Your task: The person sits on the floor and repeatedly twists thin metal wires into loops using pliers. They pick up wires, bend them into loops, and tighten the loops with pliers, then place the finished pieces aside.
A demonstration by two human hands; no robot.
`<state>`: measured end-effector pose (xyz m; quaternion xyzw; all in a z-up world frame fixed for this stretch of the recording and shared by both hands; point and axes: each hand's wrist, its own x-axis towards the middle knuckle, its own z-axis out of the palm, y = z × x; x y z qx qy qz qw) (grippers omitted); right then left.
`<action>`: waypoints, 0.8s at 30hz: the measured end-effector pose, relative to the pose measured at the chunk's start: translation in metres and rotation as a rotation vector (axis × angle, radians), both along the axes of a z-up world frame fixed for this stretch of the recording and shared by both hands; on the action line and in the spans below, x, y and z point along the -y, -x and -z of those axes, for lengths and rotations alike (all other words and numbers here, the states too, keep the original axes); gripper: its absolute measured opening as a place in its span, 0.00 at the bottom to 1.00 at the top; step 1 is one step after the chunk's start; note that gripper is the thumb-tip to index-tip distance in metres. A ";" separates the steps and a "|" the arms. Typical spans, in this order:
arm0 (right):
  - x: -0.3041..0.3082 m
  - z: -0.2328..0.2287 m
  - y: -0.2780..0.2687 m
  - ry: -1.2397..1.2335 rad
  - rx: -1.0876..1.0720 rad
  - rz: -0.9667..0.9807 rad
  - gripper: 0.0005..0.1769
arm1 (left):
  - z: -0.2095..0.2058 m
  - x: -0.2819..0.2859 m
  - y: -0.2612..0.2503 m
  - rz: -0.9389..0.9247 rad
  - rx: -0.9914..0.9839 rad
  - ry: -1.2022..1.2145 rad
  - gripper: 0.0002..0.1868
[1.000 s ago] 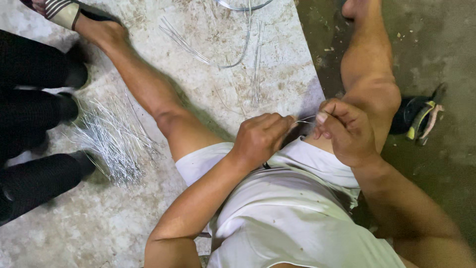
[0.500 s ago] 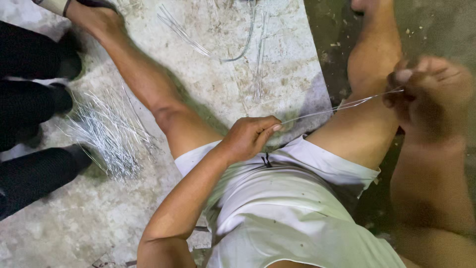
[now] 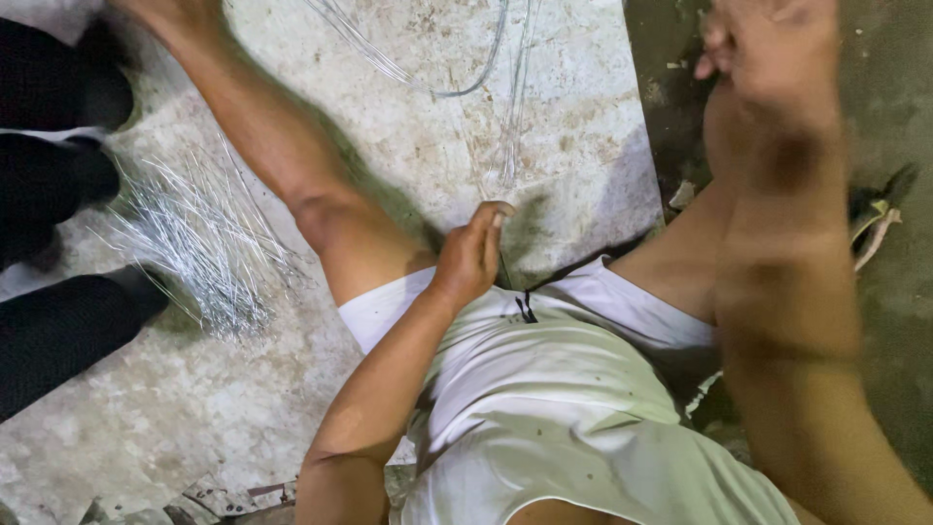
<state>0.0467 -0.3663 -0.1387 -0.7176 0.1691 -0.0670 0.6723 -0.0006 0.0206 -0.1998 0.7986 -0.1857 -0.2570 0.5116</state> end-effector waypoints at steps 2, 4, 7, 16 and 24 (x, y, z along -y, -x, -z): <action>-0.016 0.052 -0.024 0.091 -0.098 0.103 0.08 | 0.019 0.000 0.004 -0.178 -0.064 0.134 0.09; -0.043 0.105 -0.032 -0.045 -0.167 0.055 0.03 | 0.037 0.001 0.004 -0.326 -0.199 0.277 0.10; -0.096 0.178 -0.021 0.083 -0.649 -0.107 0.04 | 0.056 0.002 0.001 -0.457 -0.484 0.416 0.12; -0.184 0.283 0.029 0.498 -0.579 -0.084 0.18 | 0.070 -0.004 -0.018 -0.495 -0.862 0.534 0.12; -0.161 0.285 0.021 -0.047 -0.613 0.042 0.08 | 0.085 -0.002 -0.021 -0.474 -0.834 0.557 0.13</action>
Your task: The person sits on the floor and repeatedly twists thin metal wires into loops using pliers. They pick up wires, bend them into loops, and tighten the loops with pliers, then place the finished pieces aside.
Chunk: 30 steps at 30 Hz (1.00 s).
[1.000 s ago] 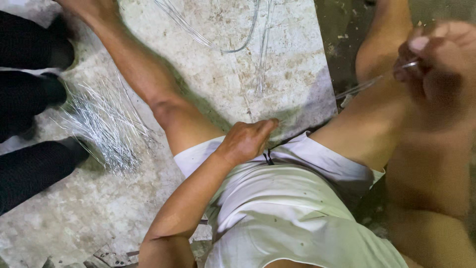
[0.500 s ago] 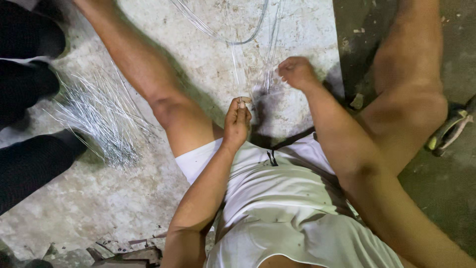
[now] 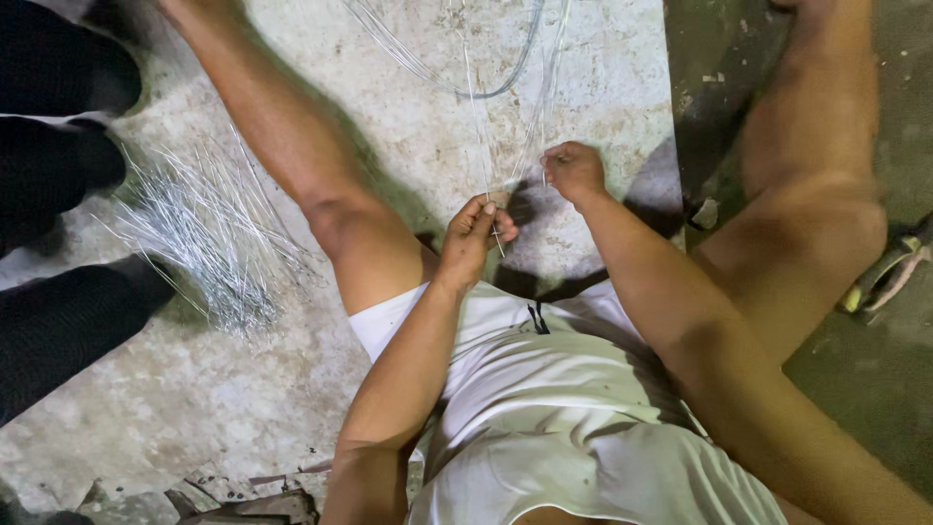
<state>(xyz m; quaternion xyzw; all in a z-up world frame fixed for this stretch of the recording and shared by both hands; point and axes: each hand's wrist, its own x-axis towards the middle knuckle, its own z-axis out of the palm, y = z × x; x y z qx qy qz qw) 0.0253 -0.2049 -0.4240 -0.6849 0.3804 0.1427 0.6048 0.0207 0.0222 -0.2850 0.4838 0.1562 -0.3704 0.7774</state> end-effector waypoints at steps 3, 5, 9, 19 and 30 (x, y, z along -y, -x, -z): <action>0.013 -0.007 -0.001 -0.130 -0.063 0.109 0.06 | 0.004 0.000 -0.001 0.022 0.000 -0.016 0.13; 0.019 -0.013 -0.001 -0.167 -0.077 0.139 0.06 | 0.004 0.000 0.000 0.032 0.001 -0.028 0.12; 0.024 -0.025 0.001 -0.279 -0.063 0.193 0.07 | 0.003 0.000 -0.001 0.042 0.013 -0.061 0.13; 0.023 -0.114 0.004 -0.236 0.134 0.099 0.05 | 0.011 -0.001 0.004 -0.023 0.123 -0.069 0.14; 0.000 -0.198 0.094 -0.207 0.346 -0.174 0.05 | -0.005 -0.001 0.019 0.014 0.162 0.106 0.17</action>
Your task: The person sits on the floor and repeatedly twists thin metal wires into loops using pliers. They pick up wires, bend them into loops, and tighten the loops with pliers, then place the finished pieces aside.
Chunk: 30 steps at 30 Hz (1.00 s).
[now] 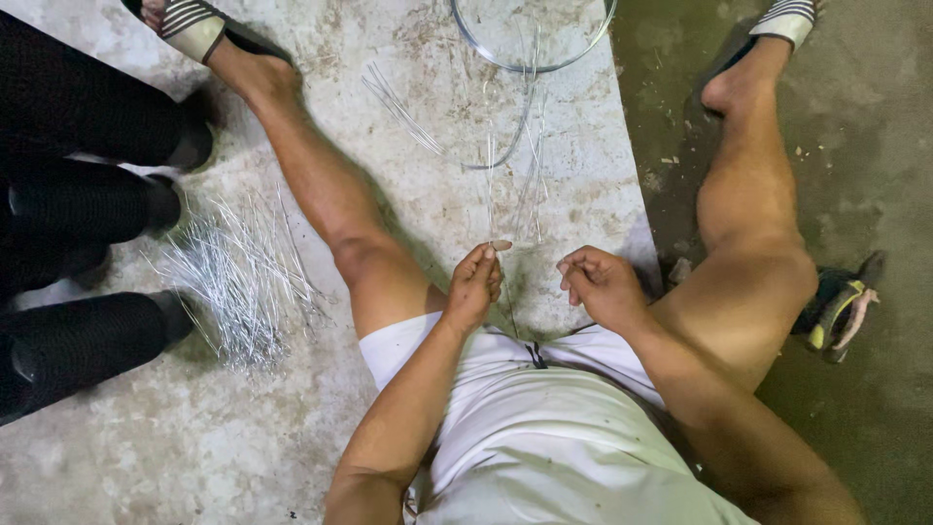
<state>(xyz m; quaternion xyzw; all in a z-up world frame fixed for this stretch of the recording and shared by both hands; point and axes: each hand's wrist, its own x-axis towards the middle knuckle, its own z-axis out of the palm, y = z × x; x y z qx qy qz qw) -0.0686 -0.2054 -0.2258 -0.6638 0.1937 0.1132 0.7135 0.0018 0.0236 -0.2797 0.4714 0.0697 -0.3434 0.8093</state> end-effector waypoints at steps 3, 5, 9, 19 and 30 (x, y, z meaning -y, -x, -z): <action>-0.001 0.005 0.007 -0.010 -0.030 0.002 0.03 | -0.001 0.000 0.000 0.011 0.015 -0.011 0.17; -0.001 0.009 0.009 0.000 -0.041 0.008 0.03 | -0.001 0.001 0.000 0.022 0.012 0.003 0.17; -0.001 0.013 0.009 0.023 -0.055 -0.015 0.03 | -0.002 0.001 0.001 0.040 0.027 0.010 0.17; -0.004 0.011 0.004 -0.014 0.006 0.021 0.03 | -0.015 0.002 0.007 0.086 0.008 -0.024 0.16; -0.007 -0.003 0.005 0.047 -0.029 -0.001 0.03 | -0.015 0.002 0.007 0.076 0.015 0.007 0.17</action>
